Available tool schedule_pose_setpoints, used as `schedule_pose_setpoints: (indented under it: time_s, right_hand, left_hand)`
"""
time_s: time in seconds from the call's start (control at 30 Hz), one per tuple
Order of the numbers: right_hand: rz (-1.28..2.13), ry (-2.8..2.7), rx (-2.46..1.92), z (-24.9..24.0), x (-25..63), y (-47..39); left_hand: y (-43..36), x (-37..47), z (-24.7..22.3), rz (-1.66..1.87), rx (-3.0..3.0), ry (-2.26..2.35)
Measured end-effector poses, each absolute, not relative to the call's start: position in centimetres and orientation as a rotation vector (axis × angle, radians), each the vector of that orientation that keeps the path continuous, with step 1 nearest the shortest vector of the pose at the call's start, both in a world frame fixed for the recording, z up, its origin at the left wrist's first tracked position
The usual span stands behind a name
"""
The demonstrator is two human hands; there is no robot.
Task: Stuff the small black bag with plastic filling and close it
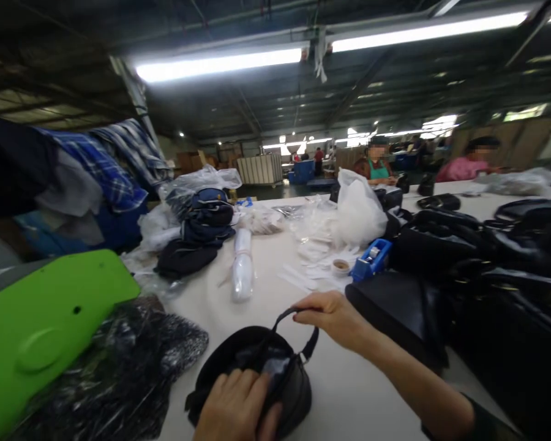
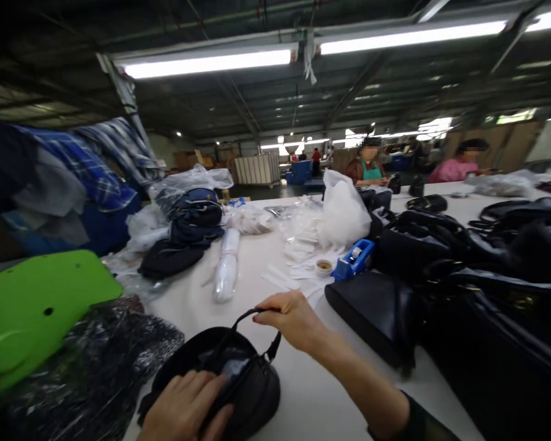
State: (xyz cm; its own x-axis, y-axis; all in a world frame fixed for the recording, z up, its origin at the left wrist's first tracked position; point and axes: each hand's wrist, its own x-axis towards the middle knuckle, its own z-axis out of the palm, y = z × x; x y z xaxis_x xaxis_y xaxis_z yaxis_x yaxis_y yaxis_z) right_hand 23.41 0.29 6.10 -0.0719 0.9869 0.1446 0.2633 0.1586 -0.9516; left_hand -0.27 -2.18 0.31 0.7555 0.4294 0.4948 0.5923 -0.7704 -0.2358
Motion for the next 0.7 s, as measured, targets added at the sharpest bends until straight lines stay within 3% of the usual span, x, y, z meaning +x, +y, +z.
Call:
schedule_pose_setpoints:
  time_s: [0.13, 0.33, 0.7]
  right_hand:
    - [1.417, -1.279, -1.121, 6.9, 23.1, 0.0]
    - [1.753, -1.110, -0.870, 6.9, 22.5, 0.2]
    - [1.800, -1.111, -0.750, 6.5, 22.5, 0.8]
  left_hand:
    - [-3.1, 0.5, 1.1, -0.547, -2.682, -0.971]
    - [-3.5, 0.6, 1.6, -0.559, -2.746, -1.039]
    - [-3.8, 0.9, 1.4, -0.588, -2.741, -1.112]
